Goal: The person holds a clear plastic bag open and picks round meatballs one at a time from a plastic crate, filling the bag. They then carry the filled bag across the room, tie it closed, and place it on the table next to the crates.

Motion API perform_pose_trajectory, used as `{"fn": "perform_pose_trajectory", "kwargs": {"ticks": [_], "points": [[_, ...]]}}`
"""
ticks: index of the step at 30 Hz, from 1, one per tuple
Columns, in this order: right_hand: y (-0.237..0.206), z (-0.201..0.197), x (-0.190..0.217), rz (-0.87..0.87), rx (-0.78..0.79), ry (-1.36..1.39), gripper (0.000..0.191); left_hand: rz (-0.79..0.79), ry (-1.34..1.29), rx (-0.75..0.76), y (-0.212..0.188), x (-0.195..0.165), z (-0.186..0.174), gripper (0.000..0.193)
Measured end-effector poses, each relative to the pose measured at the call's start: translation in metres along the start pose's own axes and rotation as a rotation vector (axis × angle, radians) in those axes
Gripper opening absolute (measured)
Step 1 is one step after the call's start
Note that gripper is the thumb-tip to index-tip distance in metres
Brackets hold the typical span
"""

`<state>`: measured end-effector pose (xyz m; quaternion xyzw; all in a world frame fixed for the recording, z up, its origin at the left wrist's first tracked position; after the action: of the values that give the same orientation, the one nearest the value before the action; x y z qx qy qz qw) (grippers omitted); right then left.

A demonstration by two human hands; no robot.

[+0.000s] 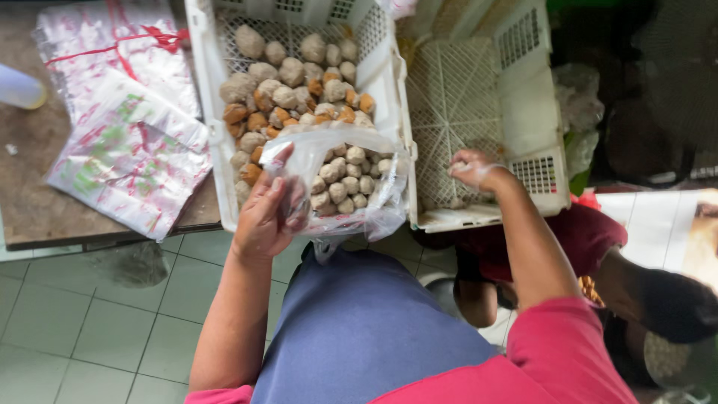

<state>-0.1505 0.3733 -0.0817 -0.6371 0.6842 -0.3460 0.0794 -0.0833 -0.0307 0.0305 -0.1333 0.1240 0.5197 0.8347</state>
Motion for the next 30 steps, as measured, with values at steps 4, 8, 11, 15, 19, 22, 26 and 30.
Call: {"fn": "perform_pose_trajectory", "kwargs": {"ticks": [4, 8, 11, 15, 19, 22, 26, 30], "points": [[-0.058, -0.028, 0.120, -0.420, 0.080, 0.783, 0.034, 0.002, -0.007, -0.035, 0.001, -0.002, -0.002, 0.060], [-0.098, -0.049, 0.203, -0.704, -0.023, 0.335, 0.046, 0.020, 0.006, -0.022, 0.000, -0.001, -0.001, 0.060], [-0.088, -0.074, 0.193, -0.687, -0.198, 0.248, 0.038, 0.044, 0.015, -0.017, -0.003, -0.001, -0.002, 0.059], [-0.041, -0.089, 0.085, -0.262, -0.321, 0.068, 0.025, 0.058, 0.046, -0.015, -0.008, 0.001, -0.005, 0.058], [-0.014, -0.028, -0.051, 0.294, 0.122, -0.410, 0.028, 0.053, 0.035, -0.022, -0.010, 0.002, -0.006, 0.058], [-0.003, 0.027, -0.094, 0.257, 0.349, -0.650, 0.035, 0.050, 0.035, -0.033, -0.012, 0.002, -0.007, 0.057], [0.014, 0.065, -0.105, 0.114, 0.407, -0.826, 0.037, 0.053, 0.038, -0.069, -0.014, 0.002, -0.009, 0.057], [0.013, 0.063, -0.098, 0.051, 0.431, -0.783, 0.034, 0.048, 0.048, -0.083, -0.017, 0.003, -0.010, 0.056]]}}
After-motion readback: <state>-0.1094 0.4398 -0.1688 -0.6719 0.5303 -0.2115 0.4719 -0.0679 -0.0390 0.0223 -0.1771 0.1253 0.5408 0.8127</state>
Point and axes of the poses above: each hand's wrist, its own y-axis towards the middle knuckle, its own z-axis out of the palm, x = y × z, the point moved 9 cm from there along y, towards the middle knuckle, and after that the axes turned 9 degrees about -y, right-handed, at the moved point
